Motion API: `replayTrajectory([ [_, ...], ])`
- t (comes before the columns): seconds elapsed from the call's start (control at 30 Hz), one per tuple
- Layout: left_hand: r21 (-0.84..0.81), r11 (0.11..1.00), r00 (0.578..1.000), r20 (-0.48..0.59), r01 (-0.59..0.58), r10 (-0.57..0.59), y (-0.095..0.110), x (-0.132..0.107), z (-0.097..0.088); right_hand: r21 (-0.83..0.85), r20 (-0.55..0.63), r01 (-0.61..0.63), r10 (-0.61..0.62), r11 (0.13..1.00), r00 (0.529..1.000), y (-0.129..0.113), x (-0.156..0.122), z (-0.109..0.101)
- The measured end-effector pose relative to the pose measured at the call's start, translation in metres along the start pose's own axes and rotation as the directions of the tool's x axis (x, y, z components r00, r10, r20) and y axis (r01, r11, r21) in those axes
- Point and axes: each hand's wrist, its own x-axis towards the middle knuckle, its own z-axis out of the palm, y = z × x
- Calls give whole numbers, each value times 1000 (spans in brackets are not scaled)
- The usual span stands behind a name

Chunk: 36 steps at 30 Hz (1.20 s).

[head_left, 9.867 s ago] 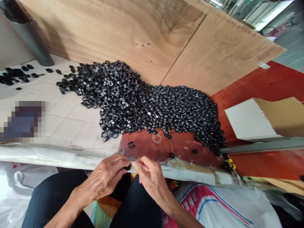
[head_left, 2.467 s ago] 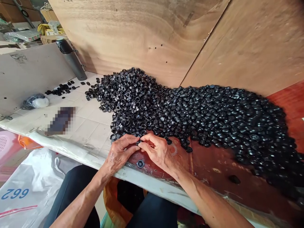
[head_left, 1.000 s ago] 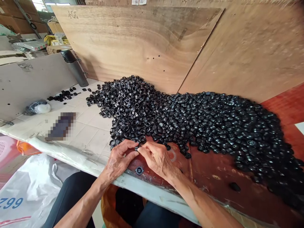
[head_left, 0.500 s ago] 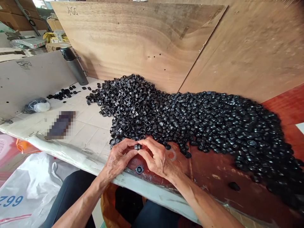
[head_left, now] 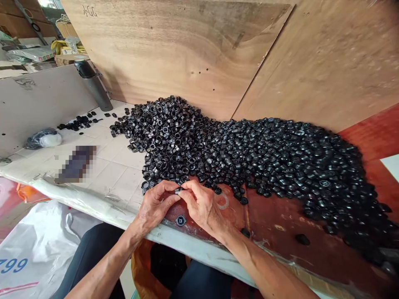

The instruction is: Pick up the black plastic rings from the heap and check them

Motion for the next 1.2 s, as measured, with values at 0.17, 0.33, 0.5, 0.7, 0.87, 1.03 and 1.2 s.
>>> replayTrajectory([
  [0.17, 133, 982, 990, -15, -136, 140, 2, 2, 0, 26, 13, -189, 189, 982, 982, -3, -3, 4],
  [0.33, -101, 992, 998, 14, 69, -68, 7, 2, -1, 18, 52, 121, -122, 992, 991, -1, -1, -6],
  [0.5, 121, 988, 993, -63, -93, 101, 6, 2, -1, 164, 140, -263, 241, 951, 960, -3, 1, -4],
  [0.7, -115, 988, 994, 23, 105, -103, 10, 3, -1, 19, 32, 154, -154, 988, 987, 2, -2, -3],
  [0.87, 179, 976, 988, -65, -127, 140, 11, 3, 1, 138, 79, -244, 235, 960, 969, -3, 1, -1],
  [1.03, -73, 990, 993, -10, 119, -120, 14, 2, 0, 57, 0, 84, -84, 995, 996, -1, 0, -4],
  [1.2, 70, 997, 998, -45, -32, 35, 11, 1, -1, 165, 51, -147, 141, 975, 989, -5, 2, -3],
])
